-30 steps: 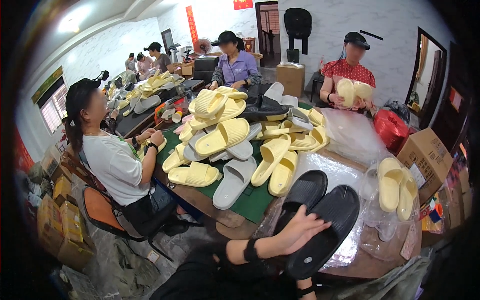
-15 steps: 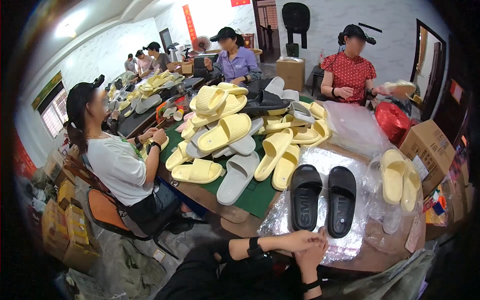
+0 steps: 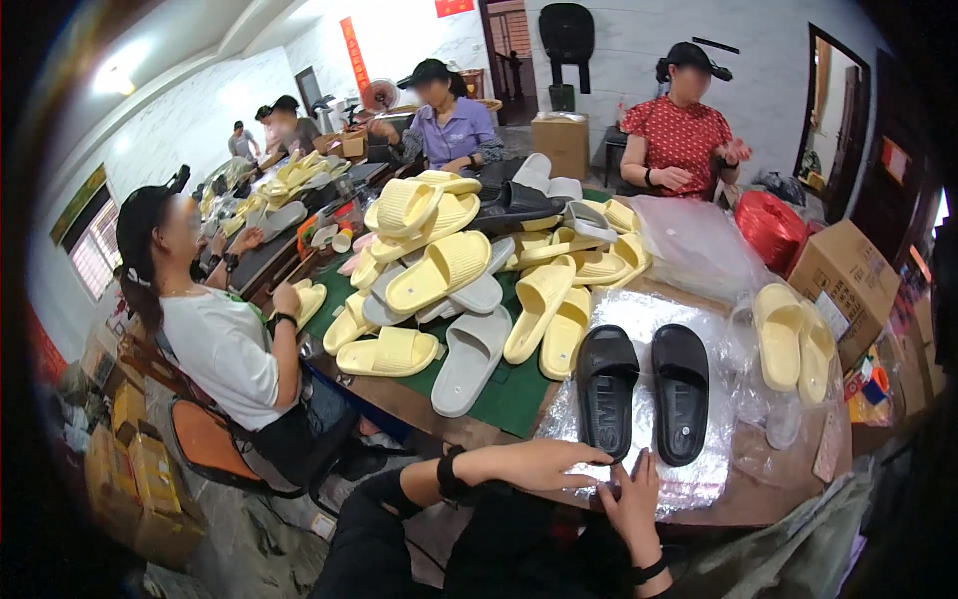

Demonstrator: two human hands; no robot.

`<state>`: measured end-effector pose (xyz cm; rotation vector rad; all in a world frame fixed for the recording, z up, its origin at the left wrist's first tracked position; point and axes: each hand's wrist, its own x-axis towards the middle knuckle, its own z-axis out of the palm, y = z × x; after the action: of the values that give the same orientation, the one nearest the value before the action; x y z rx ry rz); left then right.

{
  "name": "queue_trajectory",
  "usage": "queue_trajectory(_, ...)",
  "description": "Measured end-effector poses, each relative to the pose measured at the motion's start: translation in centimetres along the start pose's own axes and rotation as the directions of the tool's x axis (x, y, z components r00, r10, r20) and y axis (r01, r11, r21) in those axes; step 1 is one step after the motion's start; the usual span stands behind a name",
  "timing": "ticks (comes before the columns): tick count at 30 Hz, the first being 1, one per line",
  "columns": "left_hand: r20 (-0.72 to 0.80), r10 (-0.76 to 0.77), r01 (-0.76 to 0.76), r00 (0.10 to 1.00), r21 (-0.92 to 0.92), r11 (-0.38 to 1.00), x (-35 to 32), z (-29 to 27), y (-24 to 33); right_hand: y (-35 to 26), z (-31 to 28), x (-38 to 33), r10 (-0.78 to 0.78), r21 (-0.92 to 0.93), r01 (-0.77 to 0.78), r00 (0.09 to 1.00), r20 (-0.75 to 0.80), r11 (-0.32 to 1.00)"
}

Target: Inspecting pairs of sandals for quality, placing them into plastic bags, and preparing them for shipment.

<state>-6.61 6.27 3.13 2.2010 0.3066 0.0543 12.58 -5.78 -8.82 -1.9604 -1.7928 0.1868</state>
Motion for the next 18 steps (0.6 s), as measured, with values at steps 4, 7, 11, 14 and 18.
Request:
queue_trajectory(4, 0.04, 0.078, -0.076, 0.996, -0.039, 0.996, 2.2, 5.6, -3.2, 0.3, -1.9, 0.6, -0.029, 0.09, 0.03, 1.0, -0.01, 0.996)
queue_trajectory(7, -0.248, 0.194, -0.147, 0.949, 0.196, 0.97, 3.3, 10.0, -4.5, 0.7, -3.6, 1.1, 0.005, 0.232, -0.007, 1.0, 0.006, 0.973)
queue_trajectory(11, -0.372, 0.165, -0.063, 0.914, 0.271, 0.961, 4.4, 11.6, -4.4, 0.1, -5.8, 2.4, 0.058, 0.255, -0.048, 0.998, -0.031, 0.966)
queue_trajectory(14, -0.316, -0.035, 0.081, 0.948, 0.133, 0.988, 4.8, 11.4, -3.4, 0.6, -5.8, 3.8, 0.052, 0.236, -0.045, 0.998, -0.025, 0.971)
queue_trajectory(18, -0.373, 0.166, 0.026, 0.913, 0.459, 0.888, 4.6, 12.8, -6.4, -0.3, -6.4, 6.1, 0.027, 0.167, -0.026, 1.0, 0.0, 0.986)
